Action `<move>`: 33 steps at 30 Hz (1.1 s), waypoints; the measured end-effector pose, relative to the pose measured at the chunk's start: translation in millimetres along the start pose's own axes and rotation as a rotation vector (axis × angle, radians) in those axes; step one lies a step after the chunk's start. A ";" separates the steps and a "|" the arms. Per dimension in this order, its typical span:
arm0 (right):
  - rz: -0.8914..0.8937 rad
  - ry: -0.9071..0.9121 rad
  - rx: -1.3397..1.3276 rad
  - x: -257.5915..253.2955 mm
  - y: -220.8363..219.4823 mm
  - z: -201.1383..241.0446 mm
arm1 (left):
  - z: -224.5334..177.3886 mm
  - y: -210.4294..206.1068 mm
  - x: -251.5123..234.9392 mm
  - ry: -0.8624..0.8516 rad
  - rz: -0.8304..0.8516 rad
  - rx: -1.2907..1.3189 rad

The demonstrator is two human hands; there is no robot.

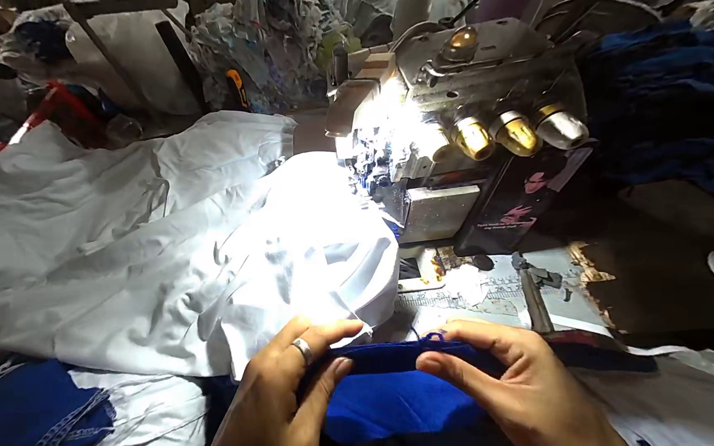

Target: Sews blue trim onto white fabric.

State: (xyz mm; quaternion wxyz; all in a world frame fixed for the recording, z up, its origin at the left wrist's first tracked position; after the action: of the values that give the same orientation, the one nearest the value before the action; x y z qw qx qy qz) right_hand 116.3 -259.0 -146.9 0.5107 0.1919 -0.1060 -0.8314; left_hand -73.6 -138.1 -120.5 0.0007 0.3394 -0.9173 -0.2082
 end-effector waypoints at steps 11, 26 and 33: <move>0.114 -0.018 -0.170 -28.6 7.3 8.5 | -15.0 54.2 -49.6 -0.068 0.002 0.053; -0.166 -0.019 -0.163 -71.7 -20.2 -52.6 | 26.1 44.3 -190.1 -0.274 -0.089 -0.261; -0.087 0.043 -0.011 -51.4 -17.8 -34.3 | 33.7 38.2 -186.7 -0.133 -0.077 -0.233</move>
State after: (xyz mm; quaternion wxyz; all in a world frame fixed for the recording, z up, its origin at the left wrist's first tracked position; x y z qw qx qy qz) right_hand 137.4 -204.4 -173.6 0.4773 0.2112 -0.0822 -0.8490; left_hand 41.4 17.1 -110.6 -0.0285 0.3574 -0.8713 -0.3350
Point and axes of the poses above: each hand's wrist, its own x-axis away from the middle knuckle, its own y-axis out of the back of the hand, z = x × y, the point moved 3 cm from there along -x, towards the middle knuckle, and after that the axes turned 8 degrees about x, right-handed, at the moved point
